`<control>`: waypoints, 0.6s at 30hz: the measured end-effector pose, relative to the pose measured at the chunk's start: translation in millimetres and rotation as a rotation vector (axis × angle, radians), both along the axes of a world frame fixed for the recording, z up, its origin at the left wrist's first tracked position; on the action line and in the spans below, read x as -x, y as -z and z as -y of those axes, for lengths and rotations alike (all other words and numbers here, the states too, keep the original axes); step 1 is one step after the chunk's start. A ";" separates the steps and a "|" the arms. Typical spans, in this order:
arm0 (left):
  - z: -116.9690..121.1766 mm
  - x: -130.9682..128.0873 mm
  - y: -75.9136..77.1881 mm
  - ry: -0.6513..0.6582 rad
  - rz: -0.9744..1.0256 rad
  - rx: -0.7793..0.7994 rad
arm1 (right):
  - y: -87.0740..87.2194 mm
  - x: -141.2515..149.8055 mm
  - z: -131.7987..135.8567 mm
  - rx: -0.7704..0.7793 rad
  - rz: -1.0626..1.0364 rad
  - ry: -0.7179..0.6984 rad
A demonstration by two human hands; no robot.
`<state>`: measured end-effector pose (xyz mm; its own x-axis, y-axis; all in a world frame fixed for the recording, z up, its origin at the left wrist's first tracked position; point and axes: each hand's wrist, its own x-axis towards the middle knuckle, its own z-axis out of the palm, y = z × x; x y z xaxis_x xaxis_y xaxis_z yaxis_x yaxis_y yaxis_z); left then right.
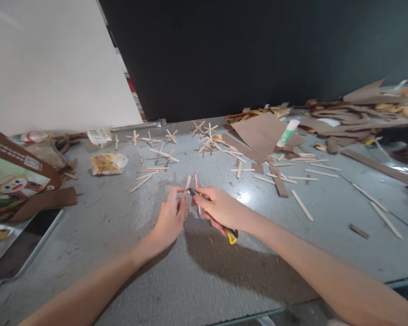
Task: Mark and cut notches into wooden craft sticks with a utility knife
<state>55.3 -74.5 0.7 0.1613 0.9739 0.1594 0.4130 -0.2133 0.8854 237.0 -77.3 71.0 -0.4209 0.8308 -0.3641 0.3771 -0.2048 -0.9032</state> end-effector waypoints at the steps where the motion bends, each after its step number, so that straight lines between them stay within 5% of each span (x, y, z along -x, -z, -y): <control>1: -0.1 0.1 -0.1 0.009 -0.006 0.012 | 0.0 -0.3 -0.7 0.023 -0.016 0.003; 18: -1.5 -7.3 -6.2 0.062 0.296 0.126 | 19.1 16.8 7.0 0.016 -0.157 0.076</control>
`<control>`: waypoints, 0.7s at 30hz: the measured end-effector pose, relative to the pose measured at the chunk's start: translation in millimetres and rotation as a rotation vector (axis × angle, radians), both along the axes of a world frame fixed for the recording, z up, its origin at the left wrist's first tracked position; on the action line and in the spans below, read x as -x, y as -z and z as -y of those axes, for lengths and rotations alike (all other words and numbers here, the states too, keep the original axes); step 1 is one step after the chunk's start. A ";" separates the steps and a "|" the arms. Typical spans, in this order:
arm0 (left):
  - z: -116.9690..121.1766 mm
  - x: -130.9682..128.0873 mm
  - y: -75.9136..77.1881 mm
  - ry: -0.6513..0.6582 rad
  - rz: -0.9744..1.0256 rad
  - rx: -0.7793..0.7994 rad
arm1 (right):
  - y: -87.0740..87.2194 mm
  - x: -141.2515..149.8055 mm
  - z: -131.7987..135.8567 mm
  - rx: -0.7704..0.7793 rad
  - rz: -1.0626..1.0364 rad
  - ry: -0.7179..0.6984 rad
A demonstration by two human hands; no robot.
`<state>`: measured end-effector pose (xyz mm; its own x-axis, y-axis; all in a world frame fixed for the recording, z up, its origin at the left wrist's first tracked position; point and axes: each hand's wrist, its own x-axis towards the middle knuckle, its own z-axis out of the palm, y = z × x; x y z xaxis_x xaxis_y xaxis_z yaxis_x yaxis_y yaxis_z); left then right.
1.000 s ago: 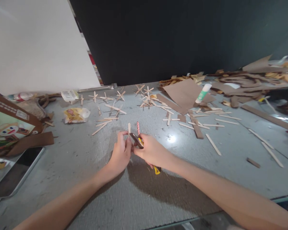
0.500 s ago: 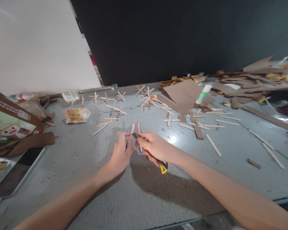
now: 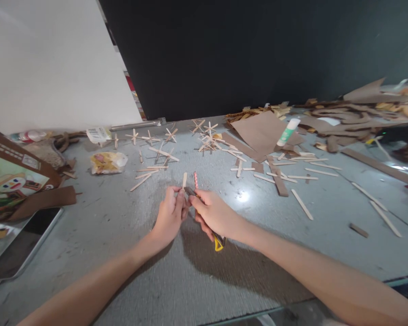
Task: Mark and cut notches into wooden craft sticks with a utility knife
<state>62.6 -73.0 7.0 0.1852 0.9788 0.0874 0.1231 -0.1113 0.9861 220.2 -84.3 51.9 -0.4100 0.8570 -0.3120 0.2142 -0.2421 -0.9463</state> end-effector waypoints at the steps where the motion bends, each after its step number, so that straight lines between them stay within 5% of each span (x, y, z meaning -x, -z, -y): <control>1: -0.2 0.0 -0.2 -0.004 0.007 0.005 | 0.3 0.1 0.2 0.000 -0.002 0.001; 21: -5.7 1.7 -3.5 -0.003 0.077 0.062 | -10.2 -2.7 -2.3 0.130 -0.062 0.019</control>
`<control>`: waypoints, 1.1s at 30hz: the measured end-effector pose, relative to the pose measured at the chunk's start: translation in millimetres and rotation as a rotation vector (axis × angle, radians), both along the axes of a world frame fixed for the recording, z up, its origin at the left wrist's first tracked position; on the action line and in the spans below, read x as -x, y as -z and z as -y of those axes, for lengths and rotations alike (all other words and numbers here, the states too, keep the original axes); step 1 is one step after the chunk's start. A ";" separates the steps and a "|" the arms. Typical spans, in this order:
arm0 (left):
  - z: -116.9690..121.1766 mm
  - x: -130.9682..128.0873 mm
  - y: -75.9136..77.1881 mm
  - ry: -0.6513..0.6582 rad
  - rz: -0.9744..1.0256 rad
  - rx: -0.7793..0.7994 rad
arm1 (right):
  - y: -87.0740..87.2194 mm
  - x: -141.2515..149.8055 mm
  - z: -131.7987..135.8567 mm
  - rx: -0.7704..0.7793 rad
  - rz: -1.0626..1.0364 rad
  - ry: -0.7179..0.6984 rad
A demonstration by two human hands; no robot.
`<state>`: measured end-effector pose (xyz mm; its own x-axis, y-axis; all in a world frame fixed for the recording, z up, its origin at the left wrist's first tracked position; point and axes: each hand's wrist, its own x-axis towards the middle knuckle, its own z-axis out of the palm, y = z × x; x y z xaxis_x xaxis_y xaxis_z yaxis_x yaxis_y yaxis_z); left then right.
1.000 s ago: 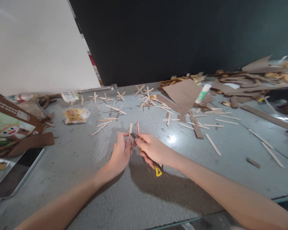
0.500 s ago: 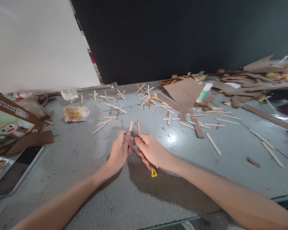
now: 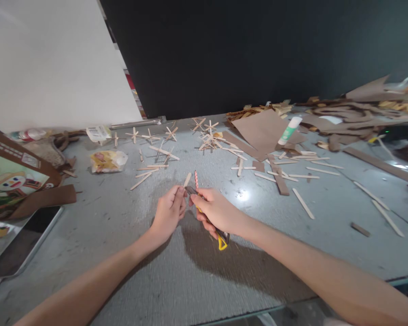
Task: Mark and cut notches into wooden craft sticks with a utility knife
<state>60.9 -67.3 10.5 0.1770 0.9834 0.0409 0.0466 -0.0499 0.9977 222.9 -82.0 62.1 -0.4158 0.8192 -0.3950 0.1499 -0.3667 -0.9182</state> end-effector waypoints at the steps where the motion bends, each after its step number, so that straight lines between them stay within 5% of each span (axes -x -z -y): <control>1: -0.4 0.0 0.0 0.005 0.019 0.010 | 1.2 0.1 0.3 0.001 -0.008 0.001; 33: -7.8 3.5 -3.5 0.085 0.268 0.136 | 15.1 -3.4 -4.8 -0.034 -0.102 -0.031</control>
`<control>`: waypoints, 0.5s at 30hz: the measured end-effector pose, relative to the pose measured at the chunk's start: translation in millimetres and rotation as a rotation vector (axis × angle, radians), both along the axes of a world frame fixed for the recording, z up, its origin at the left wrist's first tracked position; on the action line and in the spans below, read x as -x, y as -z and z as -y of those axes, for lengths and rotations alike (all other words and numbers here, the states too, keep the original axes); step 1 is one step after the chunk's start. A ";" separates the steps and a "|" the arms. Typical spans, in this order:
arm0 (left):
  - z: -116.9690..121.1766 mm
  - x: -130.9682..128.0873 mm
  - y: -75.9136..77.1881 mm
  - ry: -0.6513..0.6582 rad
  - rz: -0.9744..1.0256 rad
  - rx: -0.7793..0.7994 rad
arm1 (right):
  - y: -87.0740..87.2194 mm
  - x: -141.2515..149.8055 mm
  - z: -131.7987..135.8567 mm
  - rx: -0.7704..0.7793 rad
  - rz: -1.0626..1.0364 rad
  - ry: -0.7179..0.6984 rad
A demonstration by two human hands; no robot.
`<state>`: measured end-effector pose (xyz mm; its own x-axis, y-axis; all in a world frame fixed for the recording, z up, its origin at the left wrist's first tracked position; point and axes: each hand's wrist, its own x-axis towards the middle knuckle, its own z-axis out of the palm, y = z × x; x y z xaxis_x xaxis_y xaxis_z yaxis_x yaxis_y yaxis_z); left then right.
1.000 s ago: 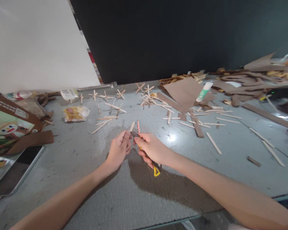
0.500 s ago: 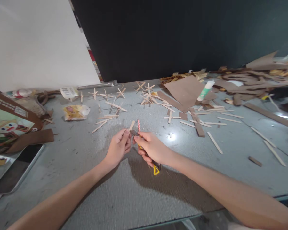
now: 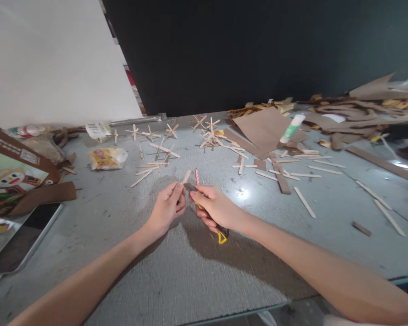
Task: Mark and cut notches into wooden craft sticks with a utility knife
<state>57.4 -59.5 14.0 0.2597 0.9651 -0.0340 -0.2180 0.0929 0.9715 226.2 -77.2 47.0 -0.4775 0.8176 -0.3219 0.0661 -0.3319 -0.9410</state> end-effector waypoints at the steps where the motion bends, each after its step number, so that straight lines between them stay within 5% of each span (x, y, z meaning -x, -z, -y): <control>1: 0.1 0.2 -0.3 0.000 -0.001 0.006 | 0.3 -0.1 -0.4 -0.006 0.001 0.001; 15: -0.1 0.6 -1.2 0.019 0.018 0.048 | 3.2 -3.4 -4.1 -0.075 0.026 -0.029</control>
